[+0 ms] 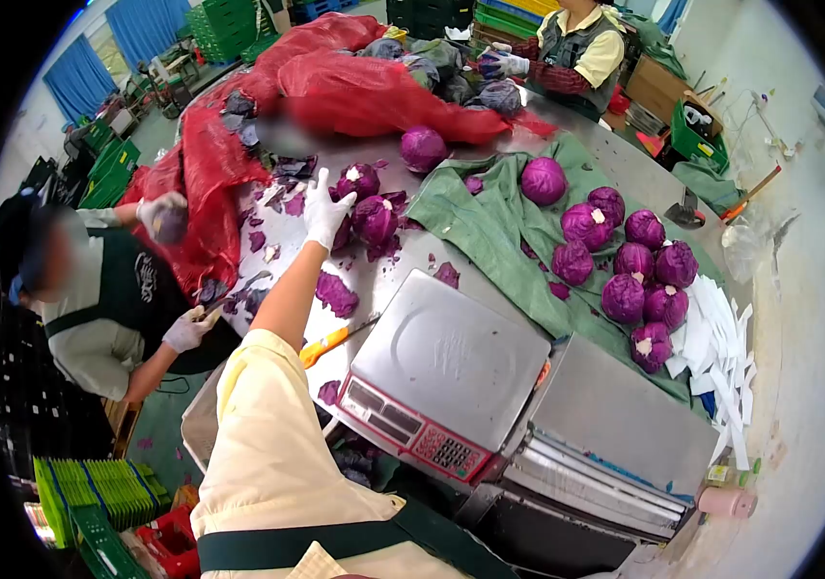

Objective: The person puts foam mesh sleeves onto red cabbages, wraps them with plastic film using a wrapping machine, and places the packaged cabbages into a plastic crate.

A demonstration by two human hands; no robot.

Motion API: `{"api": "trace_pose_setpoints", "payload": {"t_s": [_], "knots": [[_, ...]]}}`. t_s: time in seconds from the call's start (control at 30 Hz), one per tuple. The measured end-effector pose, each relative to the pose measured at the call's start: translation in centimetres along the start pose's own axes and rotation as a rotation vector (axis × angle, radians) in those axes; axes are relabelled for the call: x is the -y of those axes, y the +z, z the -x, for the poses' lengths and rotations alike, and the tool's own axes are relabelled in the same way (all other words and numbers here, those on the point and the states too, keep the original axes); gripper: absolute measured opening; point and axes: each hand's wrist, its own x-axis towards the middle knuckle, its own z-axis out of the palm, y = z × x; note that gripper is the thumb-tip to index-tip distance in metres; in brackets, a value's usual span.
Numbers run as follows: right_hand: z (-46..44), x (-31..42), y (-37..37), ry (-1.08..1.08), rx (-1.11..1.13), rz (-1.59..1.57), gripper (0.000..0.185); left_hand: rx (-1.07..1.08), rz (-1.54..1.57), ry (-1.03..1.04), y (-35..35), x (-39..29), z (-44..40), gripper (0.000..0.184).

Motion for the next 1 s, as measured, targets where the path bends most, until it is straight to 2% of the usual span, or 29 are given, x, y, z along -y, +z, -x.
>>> {"api": "trace_pose_setpoints", "payload": {"t_s": [0.03,0.07,0.2,0.33,0.37,0.43,0.53,0.57,0.63,0.67,0.8,0.83,0.87,0.9,0.93,0.97,1.0], "knots": [[-0.4,-0.1,-0.1,-0.002,0.017,-0.021,0.048,0.084,-0.009,-0.034,0.0,-1.5,-1.2,0.092],[-0.7,-0.2,-0.1,-0.003,0.033,-0.047,0.047,0.091,-0.026,0.022,2.6,-0.5,-3.1,0.107],[-2.5,-1.4,0.0,0.016,0.143,-0.174,0.046,0.259,-0.165,-0.045,6.0,-2.0,-5.6,0.119],[-4.2,-3.7,-0.6,0.093,0.264,-0.333,0.045,0.248,-0.141,-0.181,6.9,-2.2,-6.2,0.107],[-4.5,-4.3,-0.8,0.115,0.291,-0.360,0.045,0.311,-0.101,-0.247,6.3,-2.5,-6.6,0.109],[-4.7,-5.6,-1.2,0.164,0.334,-0.423,0.044,0.228,-0.026,-0.283,7.2,-1.2,-7.4,0.108],[-4.8,-7.4,-1.8,0.226,0.385,-0.513,0.043,0.088,0.259,-0.222,9.5,1.7,-8.7,0.106],[-4.8,-7.7,-1.7,0.230,0.395,-0.527,0.043,-0.013,0.482,-0.180,11.6,2.7,-9.4,0.101],[-5.0,-9.6,-2.2,0.267,0.422,-0.599,0.042,0.110,1.163,-0.226,7.7,-2.0,-7.9,0.092],[-5.2,-10.5,-2.1,0.267,0.408,-0.608,0.042,0.076,1.072,-0.125,6.0,-3.7,-7.2,0.084],[-4.3,-8.7,-0.5,-0.087,-0.056,-0.063,0.044,0.408,0.874,0.279,-2.4,-9.9,0.2,0.088],[-0.8,-2.4,-1.8,0.065,0.007,0.014,0.047,0.527,0.856,0.336,-4.8,-11.7,3.5,0.089],[-2.5,-5.9,-1.0,-0.022,-0.002,-0.038,0.046,0.565,0.751,0.467,-5.8,-12.5,6.2,0.090],[-2.2,-5.4,-1.3,-0.041,0.008,0.041,0.046,0.598,0.646,0.599,-6.4,-12.9,8.8,0.091],[-1.4,-3.6,-1.6,-0.088,0.038,0.137,0.047,0.705,0.699,0.606,-6.9,-13.1,11.6,0.092],[-0.6,-1.7,-2.0,0.055,0.043,0.088,0.048,0.726,0.660,0.670,-7.7,-13.6,14.4,0.093],[-0.8,-2.0,-2.0,0.030,0.048,0.105,0.050,0.794,0.559,0.720,-8.9,-14.3,16.6,0.095]]}}
